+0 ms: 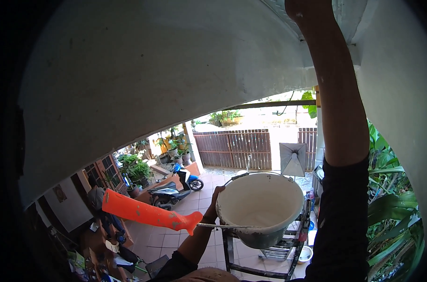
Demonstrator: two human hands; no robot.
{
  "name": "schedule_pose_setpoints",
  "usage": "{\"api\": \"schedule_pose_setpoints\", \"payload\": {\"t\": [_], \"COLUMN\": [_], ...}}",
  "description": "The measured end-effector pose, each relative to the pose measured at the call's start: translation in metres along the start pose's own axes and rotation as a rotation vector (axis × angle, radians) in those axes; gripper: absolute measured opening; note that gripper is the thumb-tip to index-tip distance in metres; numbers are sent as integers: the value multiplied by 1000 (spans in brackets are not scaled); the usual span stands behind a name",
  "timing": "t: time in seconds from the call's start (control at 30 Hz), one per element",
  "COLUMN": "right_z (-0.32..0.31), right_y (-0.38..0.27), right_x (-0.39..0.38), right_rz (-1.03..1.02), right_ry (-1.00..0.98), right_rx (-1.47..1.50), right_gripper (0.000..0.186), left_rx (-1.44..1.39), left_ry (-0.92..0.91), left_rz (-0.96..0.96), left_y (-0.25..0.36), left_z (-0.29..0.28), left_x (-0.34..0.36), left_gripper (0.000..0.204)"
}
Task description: The person is painting a ceiling using a brush and white paint while standing on a ladder.
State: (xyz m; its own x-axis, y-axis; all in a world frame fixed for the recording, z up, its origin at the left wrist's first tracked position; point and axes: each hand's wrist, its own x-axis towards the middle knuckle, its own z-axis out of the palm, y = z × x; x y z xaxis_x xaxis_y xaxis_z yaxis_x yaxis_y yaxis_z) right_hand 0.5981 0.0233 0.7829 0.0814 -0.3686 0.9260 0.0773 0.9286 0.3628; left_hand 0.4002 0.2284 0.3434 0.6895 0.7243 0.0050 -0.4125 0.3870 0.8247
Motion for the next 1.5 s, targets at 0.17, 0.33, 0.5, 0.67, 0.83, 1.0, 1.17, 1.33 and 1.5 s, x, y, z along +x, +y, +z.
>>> {"api": "schedule_pose_setpoints", "payload": {"t": [0.17, 0.33, 0.5, 0.67, 0.83, 1.0, 1.17, 1.33, 1.5], "right_z": [-44, -111, -208, -244, -220, -225, -195, -77, -94], "right_y": [47, 90, 135, 138, 139, 164, 173, 80, 5], "right_x": [-18, -50, -65, -88, -73, -52, -21, -24, -38], "right_rz": [170, 200, 337, 251, 415, 248, -422, 273, 182], "right_ry": [-121, 86, 171, 165, 362, 134, -169, 48, 89], "right_rx": [119, -123, -318, -1256, -1627, -1676, -1815, -742, -476], "right_gripper": [36, 20, 24, 22, 42, 47, 25, 16, 16], "left_rx": [-20, -29, -31, -19, 6, 16, 30, -30, -89], "left_ry": [24, 53, 26, 35, 10, -31, -1, 17, -90], "left_rz": [25, 65, 78, 43, 79, 86, 109, 79, 27], "left_y": [4, -2, -7, 2, -8, -7, -7, -17, -11], "left_z": [13, -1, -19, 9, -15, -11, -12, -46, -12], "left_x": [-10, 2, 14, -5, 12, 19, 15, 24, 13], "left_gripper": [36, 29, 28, 29, 31, 32, 34, 34, 39]}}
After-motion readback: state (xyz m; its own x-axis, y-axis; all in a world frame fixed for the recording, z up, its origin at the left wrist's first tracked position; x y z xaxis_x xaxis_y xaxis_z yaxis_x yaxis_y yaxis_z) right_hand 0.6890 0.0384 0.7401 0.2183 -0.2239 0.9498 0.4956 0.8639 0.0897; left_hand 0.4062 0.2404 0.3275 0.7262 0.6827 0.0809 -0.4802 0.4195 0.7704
